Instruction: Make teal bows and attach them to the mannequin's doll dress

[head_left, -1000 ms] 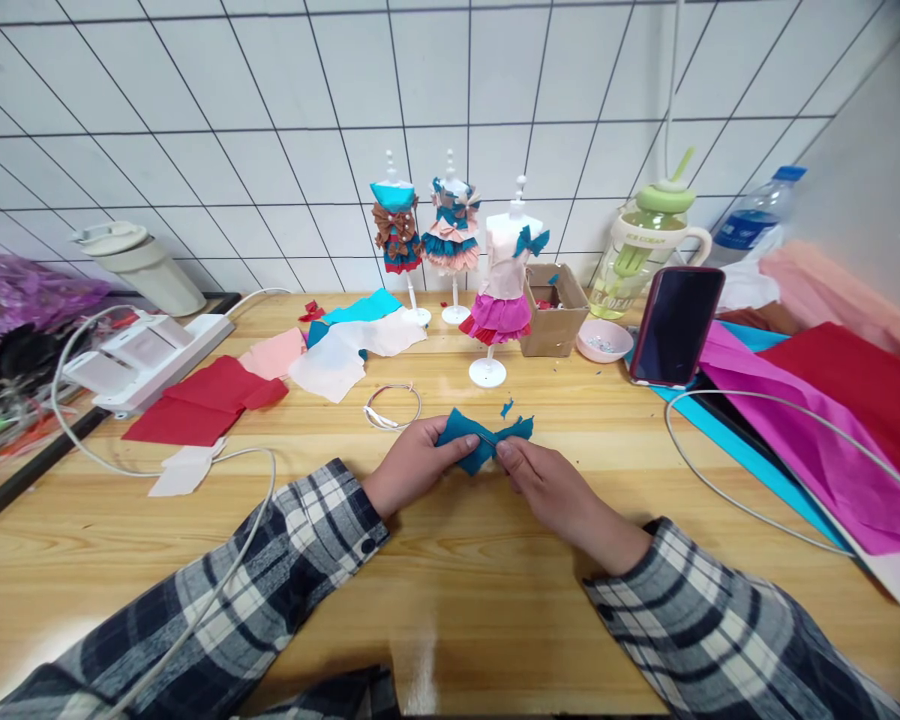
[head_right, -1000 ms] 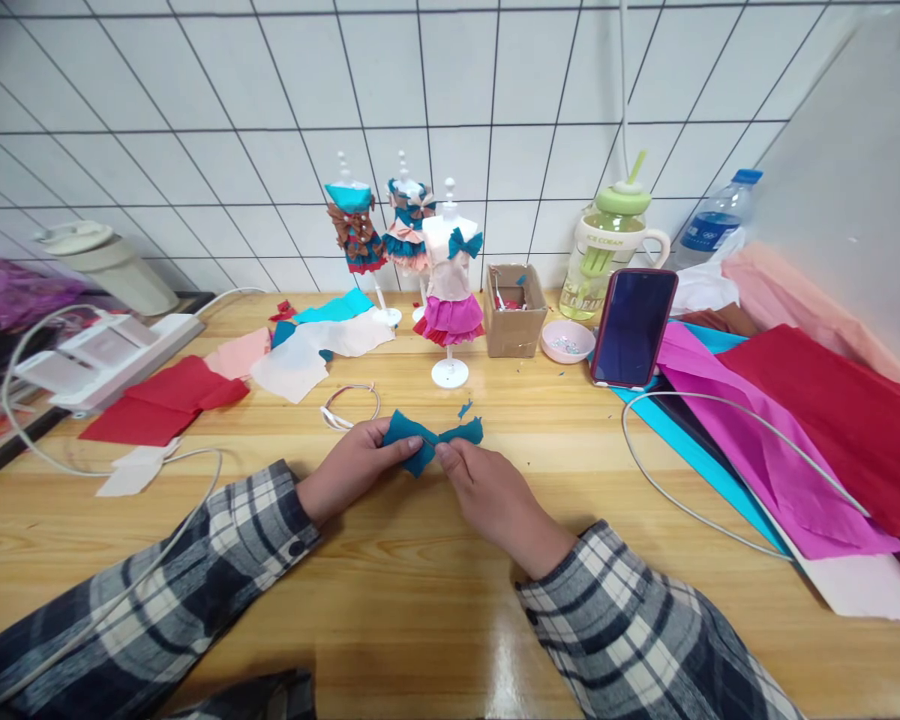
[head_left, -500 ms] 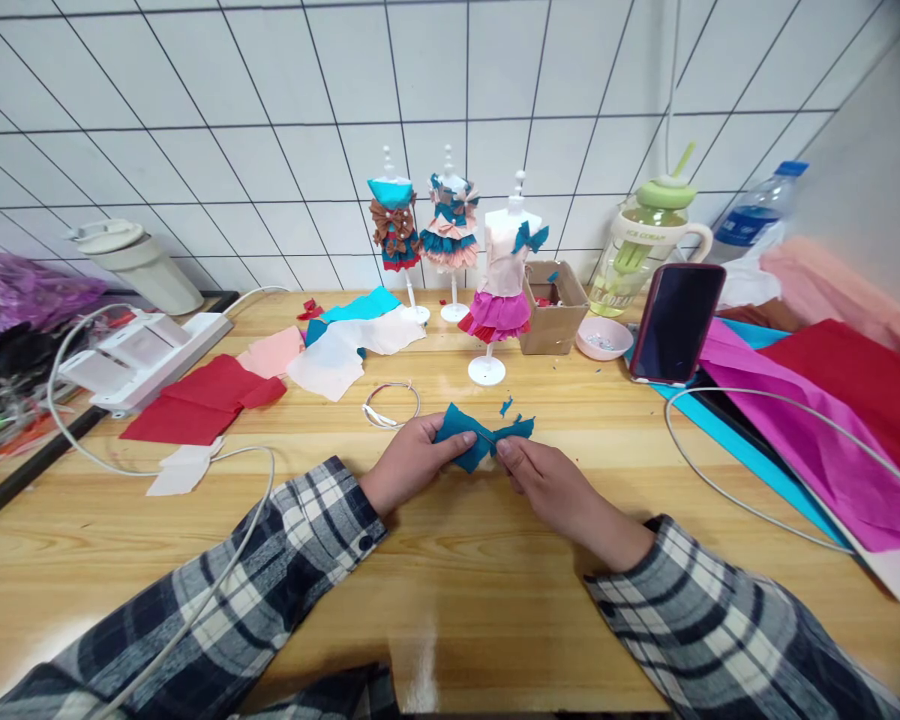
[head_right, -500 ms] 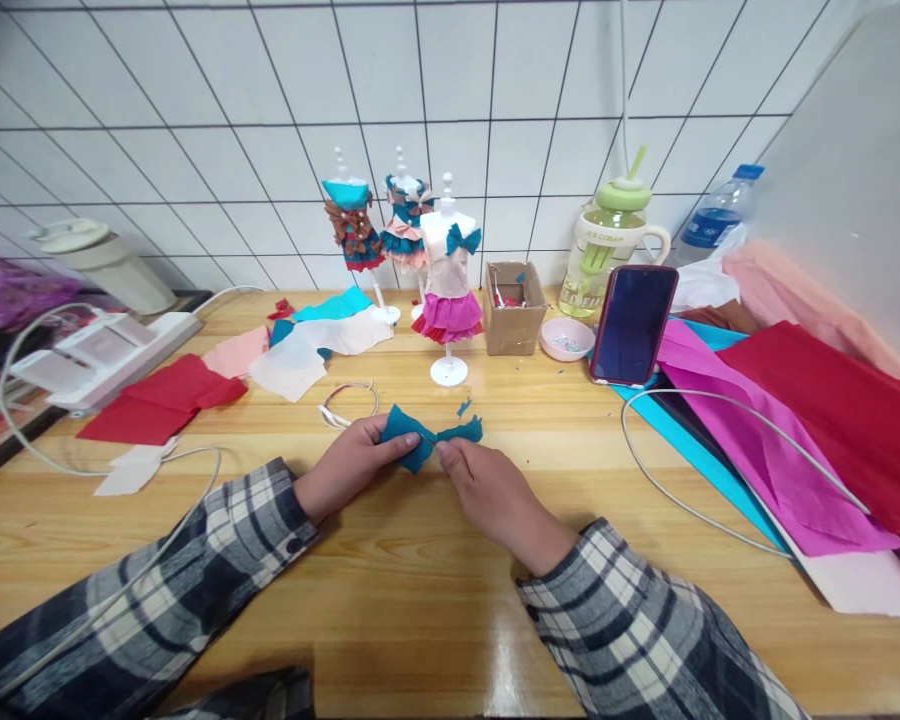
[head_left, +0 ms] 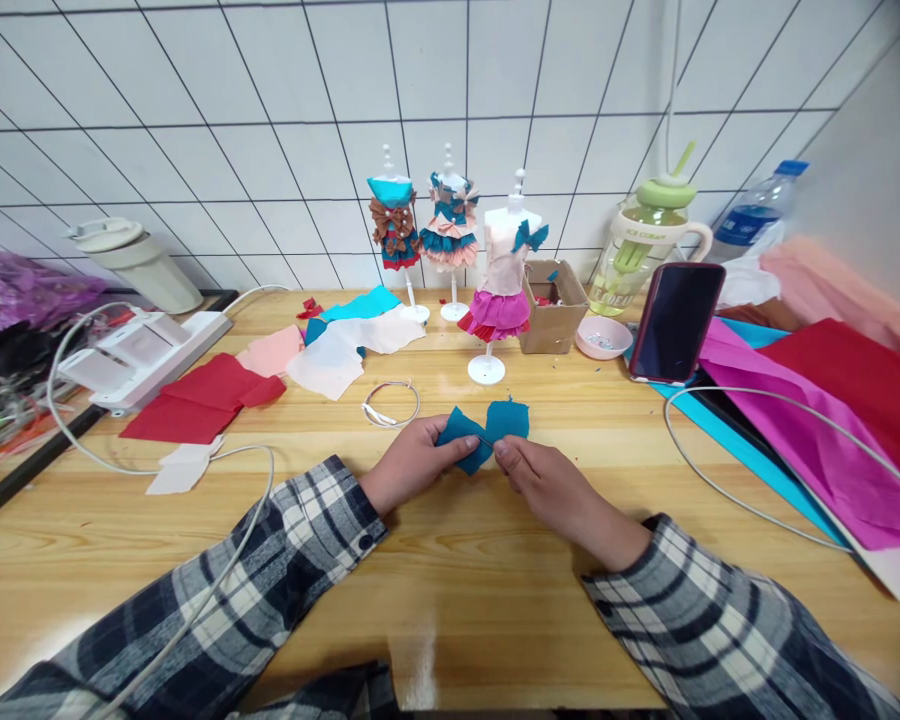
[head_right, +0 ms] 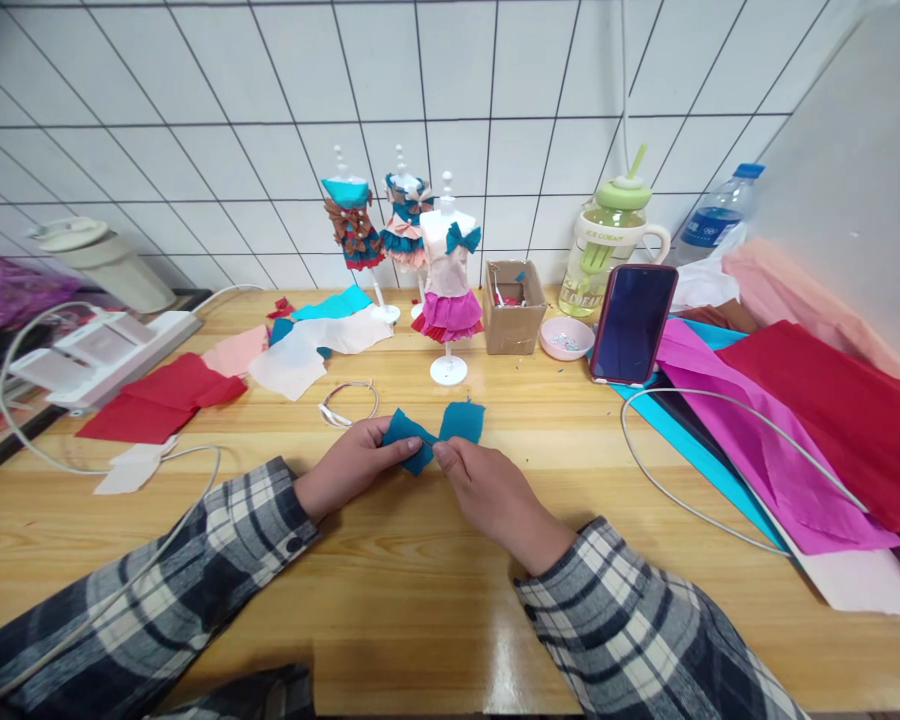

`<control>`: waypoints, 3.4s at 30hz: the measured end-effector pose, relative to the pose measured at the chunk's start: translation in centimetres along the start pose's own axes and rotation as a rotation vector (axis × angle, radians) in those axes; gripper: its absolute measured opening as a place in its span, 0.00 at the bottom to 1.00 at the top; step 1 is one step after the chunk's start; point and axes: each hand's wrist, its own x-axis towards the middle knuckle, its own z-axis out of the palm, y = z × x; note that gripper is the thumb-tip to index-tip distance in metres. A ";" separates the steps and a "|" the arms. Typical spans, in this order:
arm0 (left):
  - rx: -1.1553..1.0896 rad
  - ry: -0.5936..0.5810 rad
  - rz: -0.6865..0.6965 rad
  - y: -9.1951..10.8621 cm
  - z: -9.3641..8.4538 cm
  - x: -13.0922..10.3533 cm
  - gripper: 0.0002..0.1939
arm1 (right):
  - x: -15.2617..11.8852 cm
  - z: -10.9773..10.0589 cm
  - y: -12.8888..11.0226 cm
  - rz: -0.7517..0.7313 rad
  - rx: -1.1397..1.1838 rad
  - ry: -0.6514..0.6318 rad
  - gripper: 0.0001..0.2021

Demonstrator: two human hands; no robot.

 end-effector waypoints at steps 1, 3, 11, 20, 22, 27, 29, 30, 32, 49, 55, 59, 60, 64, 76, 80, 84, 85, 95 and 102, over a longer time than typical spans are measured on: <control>0.004 -0.007 -0.001 0.0 0.0 0.0 0.14 | 0.0 0.0 0.0 0.002 0.001 0.001 0.22; 0.008 -0.013 -0.004 0.0 0.0 0.0 0.14 | 0.1 0.0 0.0 0.001 0.000 0.004 0.22; 0.036 -0.008 -0.009 0.0 0.0 0.0 0.14 | 0.1 0.1 0.1 -0.005 0.002 0.012 0.22; 0.065 -0.024 -0.023 0.0 0.0 0.0 0.14 | 0.1 0.2 0.1 -0.002 -0.006 0.005 0.22; 0.077 -0.027 -0.027 0.1 0.1 0.0 0.14 | 0.1 0.2 0.0 0.001 -0.016 0.006 0.22; 0.109 -0.029 -0.019 0.2 0.1 -0.1 0.15 | 0.1 0.2 -0.1 -0.001 -0.019 0.011 0.22; 0.117 -0.025 -0.018 0.1 0.1 -0.1 0.15 | 0.1 0.2 -0.2 -0.004 -0.029 0.011 0.22; 0.121 -0.024 -0.015 0.1 0.1 -0.1 0.15 | 0.2 0.2 -0.2 -0.006 -0.035 0.013 0.22; 0.121 -0.022 -0.008 0.1 0.1 -0.1 0.15 | 0.2 0.2 -0.1 -0.011 -0.036 0.015 0.22; 0.010 0.025 -0.020 0.3 0.0 0.0 0.14 | 0.0 -0.1 -0.1 -0.004 0.023 0.009 0.23; 0.000 0.034 -0.041 0.6 0.1 -0.1 0.14 | 0.0 -0.2 -0.1 -0.012 0.020 0.012 0.23; 0.002 0.033 -0.037 0.6 0.1 -0.1 0.15 | 0.0 -0.2 0.0 -0.013 -0.010 0.016 0.22; -0.001 0.031 -0.037 0.5 0.1 -0.1 0.15 | 0.0 -0.2 0.0 -0.014 -0.011 0.017 0.22; -0.010 0.025 -0.031 0.4 0.1 -0.1 0.16 | 0.0 -0.2 0.0 -0.010 -0.009 0.011 0.23; 0.103 -0.037 -0.003 0.1 0.1 -0.1 0.15 | 0.0 0.1 -0.2 -0.009 -0.030 0.005 0.23; 0.107 -0.039 -0.001 0.2 0.1 -0.1 0.14 | 0.0 0.0 -0.3 -0.014 -0.041 0.008 0.22; 0.124 -0.050 0.005 0.2 0.1 -0.1 0.14 | 0.1 0.0 -0.2 -0.011 -0.055 0.012 0.22; 0.128 -0.037 0.019 0.2 0.1 -0.1 0.14 | 0.1 0.0 -0.2 -0.008 -0.051 0.012 0.22; -0.105 0.000 0.040 0.0 0.3 0.0 0.13 | 0.1 -0.1 0.0 -0.014 -0.066 0.024 0.22; -0.096 -0.026 0.025 0.3 0.4 0.0 0.12 | 0.1 -0.1 -0.1 -0.005 -0.063 0.007 0.22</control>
